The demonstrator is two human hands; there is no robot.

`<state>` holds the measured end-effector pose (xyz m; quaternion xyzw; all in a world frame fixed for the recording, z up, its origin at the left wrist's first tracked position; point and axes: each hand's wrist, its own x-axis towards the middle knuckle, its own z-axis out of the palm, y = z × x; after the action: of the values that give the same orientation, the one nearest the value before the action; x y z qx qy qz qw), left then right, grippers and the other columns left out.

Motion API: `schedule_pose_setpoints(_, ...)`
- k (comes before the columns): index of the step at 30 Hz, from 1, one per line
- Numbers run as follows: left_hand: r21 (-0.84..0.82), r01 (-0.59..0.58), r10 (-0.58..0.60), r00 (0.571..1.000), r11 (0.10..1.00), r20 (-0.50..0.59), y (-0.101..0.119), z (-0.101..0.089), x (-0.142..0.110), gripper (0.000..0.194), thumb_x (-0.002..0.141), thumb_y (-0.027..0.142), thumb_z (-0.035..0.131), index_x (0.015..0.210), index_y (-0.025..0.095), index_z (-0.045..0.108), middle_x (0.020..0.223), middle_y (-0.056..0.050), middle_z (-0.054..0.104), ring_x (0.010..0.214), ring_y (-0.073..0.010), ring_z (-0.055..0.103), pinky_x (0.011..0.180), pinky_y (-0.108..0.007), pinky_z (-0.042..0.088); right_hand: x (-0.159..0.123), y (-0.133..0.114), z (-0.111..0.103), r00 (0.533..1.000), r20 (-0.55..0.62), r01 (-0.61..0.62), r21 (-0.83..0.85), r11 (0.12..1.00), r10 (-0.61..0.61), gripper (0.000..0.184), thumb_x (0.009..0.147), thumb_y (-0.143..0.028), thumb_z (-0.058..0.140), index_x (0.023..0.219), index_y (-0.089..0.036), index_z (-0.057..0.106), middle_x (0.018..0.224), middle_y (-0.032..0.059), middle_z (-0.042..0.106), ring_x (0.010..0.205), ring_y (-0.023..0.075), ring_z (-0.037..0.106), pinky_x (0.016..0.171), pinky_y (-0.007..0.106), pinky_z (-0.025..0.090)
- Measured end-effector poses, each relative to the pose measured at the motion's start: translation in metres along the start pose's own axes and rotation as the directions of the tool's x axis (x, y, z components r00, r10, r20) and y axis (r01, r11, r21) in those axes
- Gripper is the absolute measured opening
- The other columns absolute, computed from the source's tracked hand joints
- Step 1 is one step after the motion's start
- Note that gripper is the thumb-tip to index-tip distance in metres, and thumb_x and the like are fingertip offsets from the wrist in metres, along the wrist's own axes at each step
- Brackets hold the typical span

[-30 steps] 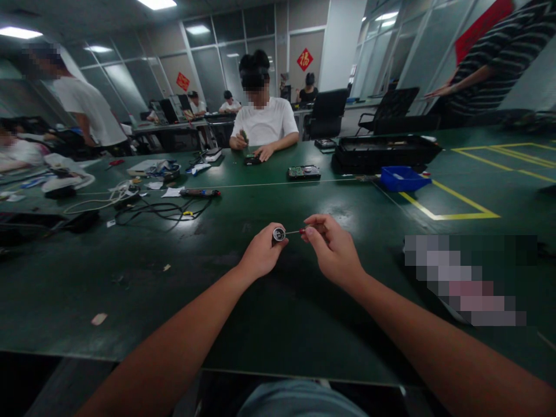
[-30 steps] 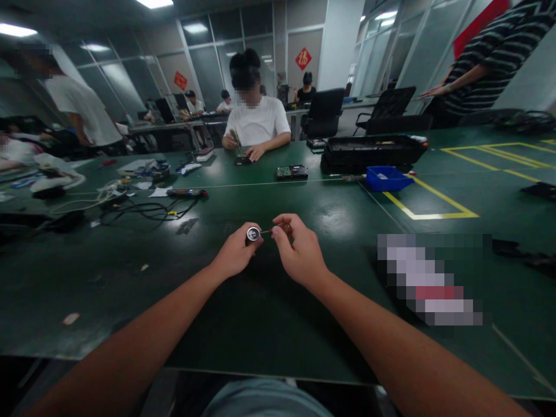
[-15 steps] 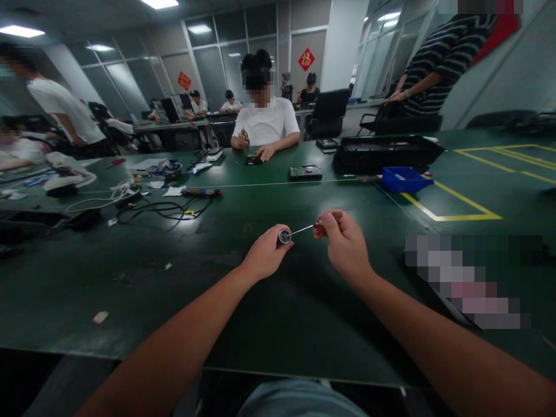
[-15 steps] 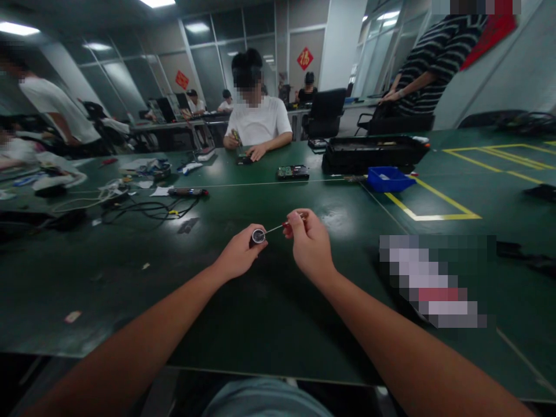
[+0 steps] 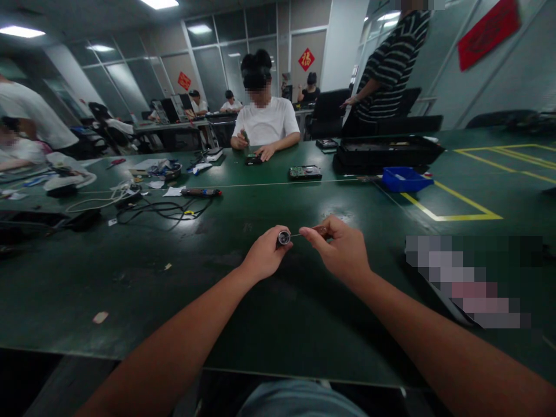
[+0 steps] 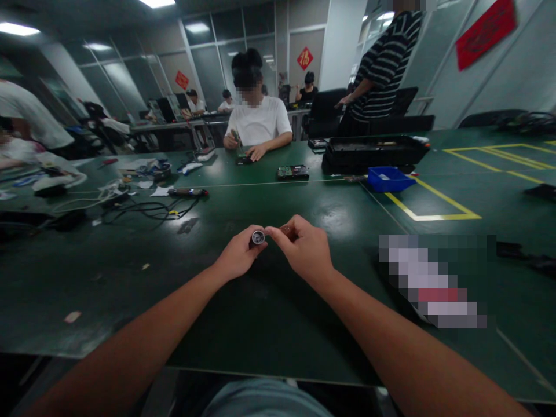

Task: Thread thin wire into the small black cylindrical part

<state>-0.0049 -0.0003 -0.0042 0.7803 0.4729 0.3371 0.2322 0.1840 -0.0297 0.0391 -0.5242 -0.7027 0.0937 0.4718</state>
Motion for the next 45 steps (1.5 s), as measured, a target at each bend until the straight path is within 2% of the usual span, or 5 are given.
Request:
schedule_pose_setpoints(10, -0.002, -0.007, 0.007, 1.000, 1.000, 0.006, -0.0025, 0.0017, 0.0006, 0.022, 0.088, 0.022, 0.059, 0.110, 0.022, 0.058, 0.104, -0.003, 0.064, 0.094, -0.0183, 0.059, 0.083, -0.032, 0.045, -0.0009, 0.0037, 0.0026, 0.999, -0.028, 0.042, -0.044, 0.998, -0.044, 0.043, 0.082, -0.051, 0.070, 0.058, -0.021, 0.050, 0.049, -0.0035, 0.053, 0.044, 0.0099, 0.047, 0.045, 0.025, 0.031)
schedule_pose_setpoints(19, 0.002, 0.004, -0.004, 1.000, 1.000, 0.000, -0.0027, 0.0000, 0.0003, 0.018, 0.088, 0.022, 0.059, 0.106, 0.022, 0.057, 0.101, -0.002, 0.063, 0.090, -0.0176, 0.058, 0.079, -0.030, 0.044, 0.0003, 0.0016, 0.0008, 0.985, 0.147, 0.078, 0.104, 0.992, -0.093, 0.019, 0.091, -0.035, 0.059, 0.104, -0.020, 0.061, 0.084, 0.0047, 0.072, 0.071, 0.0178, 0.067, 0.063, 0.030, 0.049)
schedule_pose_setpoints(23, 0.011, -0.006, 0.006, 1.000, 1.000, 0.006, -0.0017, 0.0005, 0.0006, 0.016, 0.088, 0.022, 0.058, 0.105, 0.022, 0.058, 0.100, -0.002, 0.063, 0.090, -0.0175, 0.058, 0.079, -0.030, 0.044, 0.0003, -0.0007, -0.0014, 0.969, 0.200, 0.112, 0.159, 0.981, -0.144, 0.011, 0.092, -0.027, 0.053, 0.099, -0.021, 0.059, 0.084, 0.0035, 0.070, 0.075, 0.0177, 0.067, 0.068, 0.030, 0.050)
schedule_pose_setpoints(30, 0.008, 0.006, -0.006, 1.000, 1.000, 0.006, -0.0023, 0.0012, 0.0006, 0.018, 0.088, 0.022, 0.058, 0.106, 0.022, 0.058, 0.100, -0.002, 0.063, 0.089, -0.0176, 0.058, 0.078, -0.030, 0.044, -0.0008, -0.0019, -0.0005, 0.988, 0.146, 0.045, 0.049, 0.998, -0.052, 0.028, 0.095, -0.043, 0.051, 0.089, -0.021, 0.068, 0.066, 0.0007, 0.069, 0.059, 0.0157, 0.064, 0.059, 0.029, 0.044)
schedule_pose_setpoints(45, 0.003, 0.020, -0.020, 1.000, 1.000, -0.008, -0.0005, 0.0006, 0.0014, 0.016, 0.087, 0.020, 0.059, 0.103, 0.022, 0.058, 0.100, -0.003, 0.064, 0.092, -0.0183, 0.059, 0.083, -0.032, 0.045, -0.0008, -0.0001, 0.0022, 0.985, 0.174, -0.004, 0.087, 0.996, -0.011, 0.028, 0.097, -0.039, 0.047, 0.113, -0.020, 0.060, 0.077, 0.0043, 0.072, 0.070, 0.0199, 0.069, 0.065, 0.032, 0.049)
